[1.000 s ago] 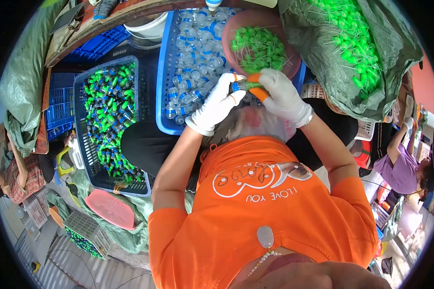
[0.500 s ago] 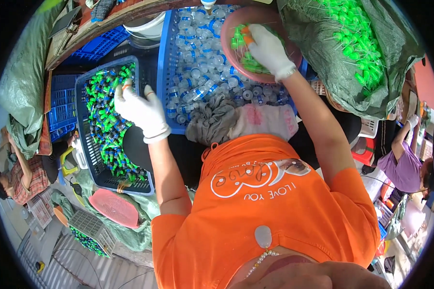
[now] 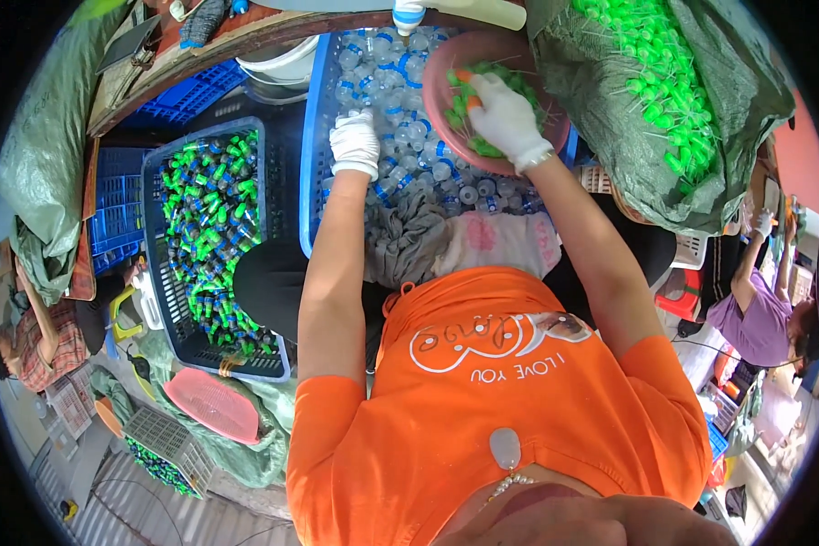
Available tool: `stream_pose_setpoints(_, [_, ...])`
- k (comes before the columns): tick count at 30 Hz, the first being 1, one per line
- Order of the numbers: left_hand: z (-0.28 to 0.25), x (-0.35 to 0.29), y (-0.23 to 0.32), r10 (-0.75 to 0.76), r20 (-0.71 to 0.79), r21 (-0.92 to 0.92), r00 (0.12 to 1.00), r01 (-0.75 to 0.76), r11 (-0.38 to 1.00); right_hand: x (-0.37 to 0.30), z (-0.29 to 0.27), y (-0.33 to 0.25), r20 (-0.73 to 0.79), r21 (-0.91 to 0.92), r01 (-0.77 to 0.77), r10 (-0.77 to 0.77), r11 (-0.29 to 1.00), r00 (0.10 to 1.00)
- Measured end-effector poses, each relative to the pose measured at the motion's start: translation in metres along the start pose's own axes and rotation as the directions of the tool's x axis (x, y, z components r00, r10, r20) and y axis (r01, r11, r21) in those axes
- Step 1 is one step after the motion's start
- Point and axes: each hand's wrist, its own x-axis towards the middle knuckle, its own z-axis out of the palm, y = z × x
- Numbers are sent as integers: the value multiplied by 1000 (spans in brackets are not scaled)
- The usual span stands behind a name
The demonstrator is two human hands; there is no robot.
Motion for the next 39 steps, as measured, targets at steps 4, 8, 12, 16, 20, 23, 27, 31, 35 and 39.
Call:
stream_pose_setpoints(4, [4, -9, -8, -90, -133, -529, 987, 6, 849, -4, -31, -18, -217, 124, 107, -78, 987, 973])
stream_pose_setpoints(8, [-67, -6, 47, -117, -282, -937, 952, -247, 247, -12, -70, -41, -210, 328, -25, 99, 944, 973])
stream_pose_setpoints(12, [-101, 5, 62, -72, -236, -966, 969, -227, 121, -5, -90, -57, -252, 430, 20, 98, 903, 963])
stream_pose_setpoints(16, [-102, 12, 63, -78, -240, -961, 968, -225, 162, 5, -106, -71, -374, 371, 170, -21, 913, 927])
stream_pose_setpoints(20, [-98, 18, 77, -137, -321, -947, 937, -312, 82, 13, -112, -76, -408, 258, 170, -52, 951, 911])
stream_pose_setpoints(23, [-97, 19, 79, -131, -304, -952, 944, -299, 59, 16, -106, -72, -449, 203, 177, -69, 963, 891])
stream_pose_setpoints(27, [-97, 16, 78, -126, -301, -953, 945, -298, 45, 16, -102, -69, -480, 153, 214, -116, 965, 870])
stream_pose_setpoints(31, [-98, 17, 79, -123, -297, -955, 947, -296, 32, 18, -102, -69, -480, 161, 213, -112, 964, 870])
stream_pose_setpoints(35, [-106, 15, 82, -124, -263, -962, 957, -270, -46, 18, -102, -68, -468, 185, 190, -84, 964, 880])
stream_pose_setpoints(39, [-106, 15, 82, -125, -254, -964, 959, -262, -49, 18, -101, -67, -480, 178, 218, -109, 960, 870])
